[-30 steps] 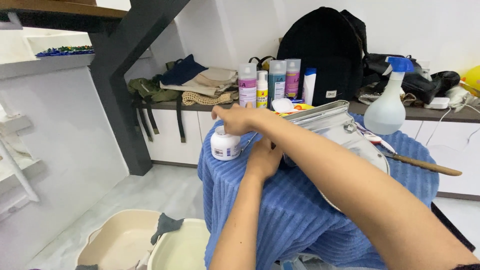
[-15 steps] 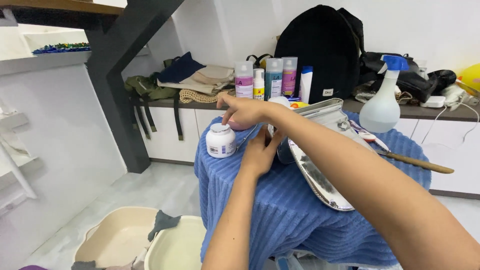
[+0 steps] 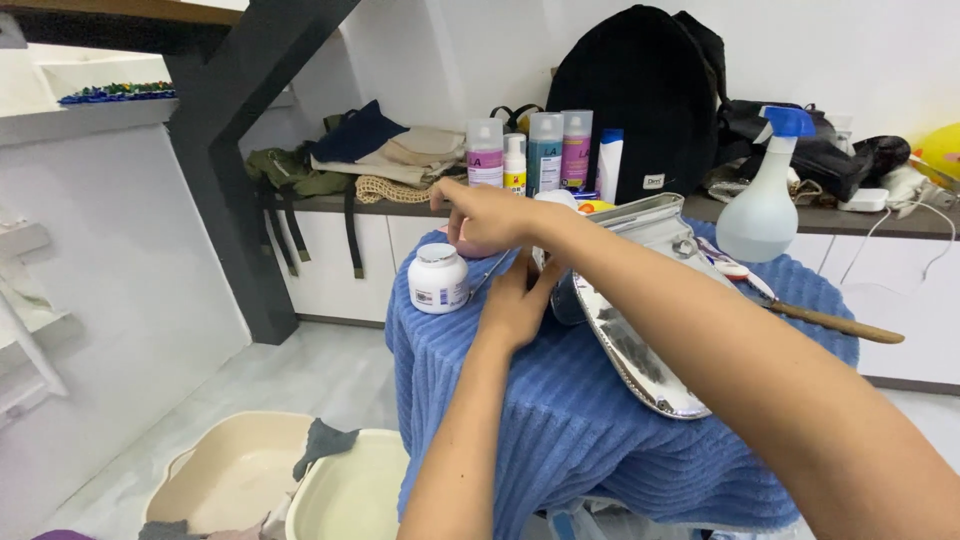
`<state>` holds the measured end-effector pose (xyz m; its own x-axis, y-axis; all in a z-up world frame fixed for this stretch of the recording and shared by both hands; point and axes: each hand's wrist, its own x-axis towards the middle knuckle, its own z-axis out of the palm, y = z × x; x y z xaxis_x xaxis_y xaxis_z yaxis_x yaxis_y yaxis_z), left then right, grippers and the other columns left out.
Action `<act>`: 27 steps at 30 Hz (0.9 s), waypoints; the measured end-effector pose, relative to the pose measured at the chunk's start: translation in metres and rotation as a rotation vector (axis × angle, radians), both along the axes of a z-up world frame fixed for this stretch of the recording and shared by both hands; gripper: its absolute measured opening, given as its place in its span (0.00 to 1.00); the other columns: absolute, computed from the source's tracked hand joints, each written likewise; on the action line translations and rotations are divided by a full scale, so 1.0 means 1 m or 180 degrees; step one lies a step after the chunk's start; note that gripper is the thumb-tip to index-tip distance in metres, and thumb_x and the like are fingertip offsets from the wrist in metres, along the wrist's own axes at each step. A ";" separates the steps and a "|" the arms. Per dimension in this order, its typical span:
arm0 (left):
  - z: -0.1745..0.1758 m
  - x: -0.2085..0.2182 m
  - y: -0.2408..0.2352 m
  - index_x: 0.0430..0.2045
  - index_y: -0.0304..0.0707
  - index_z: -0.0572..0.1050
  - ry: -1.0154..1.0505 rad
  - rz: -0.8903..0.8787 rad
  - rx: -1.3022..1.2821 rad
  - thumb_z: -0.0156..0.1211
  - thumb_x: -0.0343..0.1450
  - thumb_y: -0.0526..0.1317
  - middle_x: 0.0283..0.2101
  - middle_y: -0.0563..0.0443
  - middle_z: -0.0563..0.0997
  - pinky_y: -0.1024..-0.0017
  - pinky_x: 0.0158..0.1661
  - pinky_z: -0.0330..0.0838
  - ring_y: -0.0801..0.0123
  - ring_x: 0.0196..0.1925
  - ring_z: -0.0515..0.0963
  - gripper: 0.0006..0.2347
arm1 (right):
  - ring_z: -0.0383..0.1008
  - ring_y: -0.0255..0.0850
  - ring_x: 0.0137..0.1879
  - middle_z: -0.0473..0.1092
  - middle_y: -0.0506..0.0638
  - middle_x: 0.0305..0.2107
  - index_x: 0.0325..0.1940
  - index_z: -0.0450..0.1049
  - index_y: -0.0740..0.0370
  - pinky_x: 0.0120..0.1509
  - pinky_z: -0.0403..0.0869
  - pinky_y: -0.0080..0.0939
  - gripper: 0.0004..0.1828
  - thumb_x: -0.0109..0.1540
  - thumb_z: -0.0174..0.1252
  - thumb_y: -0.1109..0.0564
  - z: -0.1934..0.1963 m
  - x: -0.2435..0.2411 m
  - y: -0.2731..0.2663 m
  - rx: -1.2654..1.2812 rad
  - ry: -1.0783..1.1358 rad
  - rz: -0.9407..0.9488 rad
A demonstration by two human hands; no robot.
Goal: Polishing a silver metallic component of a leather bag using a cleaning agent and manual rubbing.
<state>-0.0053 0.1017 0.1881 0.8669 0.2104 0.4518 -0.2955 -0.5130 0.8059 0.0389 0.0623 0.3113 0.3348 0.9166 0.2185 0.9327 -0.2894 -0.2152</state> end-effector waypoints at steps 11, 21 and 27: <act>0.014 -0.013 -0.008 0.44 0.40 0.74 0.0070 0.0110 0.0080 0.43 0.70 0.68 0.44 0.32 0.83 0.48 0.57 0.69 0.39 0.57 0.78 0.29 | 0.72 0.59 0.49 0.74 0.53 0.34 0.48 0.65 0.57 0.57 0.69 0.58 0.26 0.48 0.42 0.72 -0.041 -0.003 -0.157 0.1079 -0.0575 0.0526; 0.017 -0.016 -0.013 0.41 0.39 0.76 -0.0176 0.0180 0.0009 0.47 0.73 0.63 0.44 0.31 0.83 0.46 0.58 0.68 0.37 0.58 0.77 0.25 | 0.65 0.53 0.58 0.69 0.46 0.37 0.47 0.67 0.51 0.60 0.59 0.57 0.18 0.55 0.46 0.64 -0.117 -0.025 -0.245 0.0592 -0.2113 0.0222; 0.011 -0.005 -0.012 0.39 0.40 0.76 -0.0188 0.0275 0.0088 0.47 0.74 0.59 0.38 0.34 0.84 0.46 0.55 0.70 0.38 0.53 0.80 0.21 | 0.62 0.51 0.59 0.69 0.43 0.29 0.57 0.66 0.51 0.63 0.54 0.57 0.24 0.57 0.43 0.53 -0.129 -0.041 -0.236 0.0453 -0.1509 -0.0001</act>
